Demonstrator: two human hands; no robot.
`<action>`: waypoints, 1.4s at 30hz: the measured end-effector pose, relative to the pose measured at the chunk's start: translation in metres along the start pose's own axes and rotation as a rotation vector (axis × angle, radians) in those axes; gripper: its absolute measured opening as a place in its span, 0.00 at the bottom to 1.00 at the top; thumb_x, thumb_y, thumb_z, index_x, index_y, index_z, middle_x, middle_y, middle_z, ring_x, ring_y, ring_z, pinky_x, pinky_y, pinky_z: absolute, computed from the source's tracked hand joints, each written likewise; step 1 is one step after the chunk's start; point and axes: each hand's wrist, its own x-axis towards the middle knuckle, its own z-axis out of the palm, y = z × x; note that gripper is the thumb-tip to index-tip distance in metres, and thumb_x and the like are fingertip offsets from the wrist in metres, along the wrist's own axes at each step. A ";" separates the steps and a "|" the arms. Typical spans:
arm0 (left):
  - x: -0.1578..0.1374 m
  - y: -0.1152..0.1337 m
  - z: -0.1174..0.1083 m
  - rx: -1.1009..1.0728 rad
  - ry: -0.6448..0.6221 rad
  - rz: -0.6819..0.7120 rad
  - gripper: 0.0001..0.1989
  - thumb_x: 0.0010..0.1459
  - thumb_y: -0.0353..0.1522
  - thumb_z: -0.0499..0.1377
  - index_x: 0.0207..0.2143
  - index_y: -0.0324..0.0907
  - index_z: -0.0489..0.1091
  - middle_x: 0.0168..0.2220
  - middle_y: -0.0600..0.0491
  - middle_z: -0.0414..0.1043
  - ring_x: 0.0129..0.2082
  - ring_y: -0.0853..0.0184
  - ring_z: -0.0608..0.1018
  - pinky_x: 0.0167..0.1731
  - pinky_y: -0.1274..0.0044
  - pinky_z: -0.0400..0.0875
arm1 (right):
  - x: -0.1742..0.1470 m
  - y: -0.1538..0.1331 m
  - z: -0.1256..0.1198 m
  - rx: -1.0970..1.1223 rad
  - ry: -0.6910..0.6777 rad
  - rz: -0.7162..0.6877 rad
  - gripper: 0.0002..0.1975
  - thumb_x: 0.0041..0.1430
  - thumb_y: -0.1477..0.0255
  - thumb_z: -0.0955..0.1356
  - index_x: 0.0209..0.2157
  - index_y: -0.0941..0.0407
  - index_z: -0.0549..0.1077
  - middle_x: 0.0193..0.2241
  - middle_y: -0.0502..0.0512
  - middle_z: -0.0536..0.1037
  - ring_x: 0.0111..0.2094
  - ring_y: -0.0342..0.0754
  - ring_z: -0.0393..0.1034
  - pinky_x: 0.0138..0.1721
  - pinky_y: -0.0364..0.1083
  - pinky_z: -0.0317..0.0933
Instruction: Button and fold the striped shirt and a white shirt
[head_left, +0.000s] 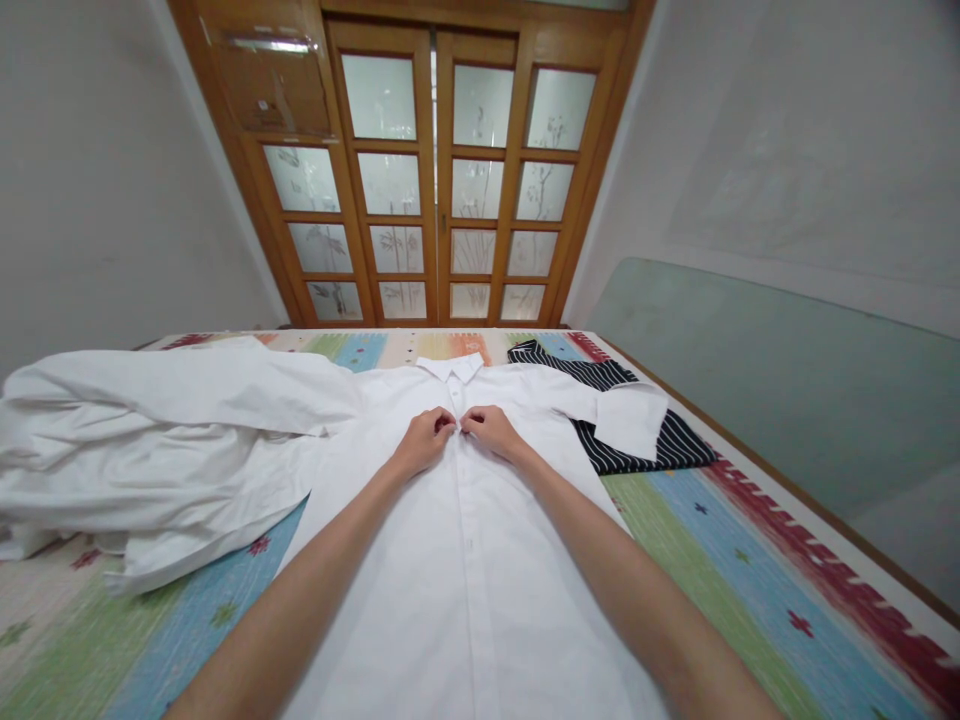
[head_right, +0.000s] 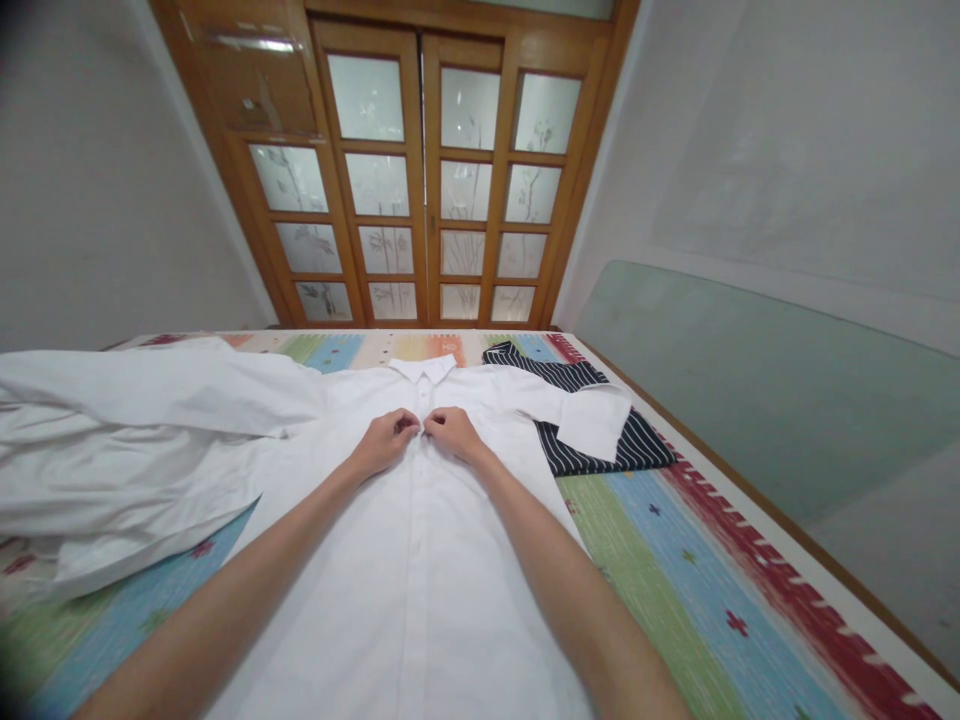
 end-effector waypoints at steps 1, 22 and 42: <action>0.000 0.000 0.000 -0.009 0.013 -0.004 0.04 0.55 0.30 0.57 0.32 0.42 0.71 0.28 0.54 0.74 0.29 0.67 0.74 0.34 0.75 0.68 | 0.000 0.000 0.000 0.002 0.003 0.004 0.08 0.47 0.78 0.66 0.23 0.57 0.78 0.23 0.49 0.79 0.28 0.45 0.71 0.33 0.41 0.61; -0.001 0.007 0.004 0.125 0.047 -0.013 0.09 0.53 0.31 0.59 0.21 0.39 0.73 0.23 0.51 0.75 0.24 0.69 0.73 0.28 0.77 0.65 | 0.000 0.000 -0.001 0.151 -0.053 0.025 0.15 0.45 0.81 0.59 0.22 0.57 0.77 0.21 0.50 0.77 0.27 0.44 0.70 0.34 0.41 0.62; -0.001 0.000 0.001 -0.018 0.026 -0.042 0.09 0.52 0.31 0.57 0.25 0.39 0.76 0.26 0.52 0.78 0.26 0.67 0.76 0.30 0.77 0.68 | -0.007 -0.006 -0.002 -0.042 0.018 -0.123 0.05 0.43 0.80 0.68 0.25 0.58 0.76 0.24 0.49 0.76 0.26 0.42 0.66 0.30 0.41 0.60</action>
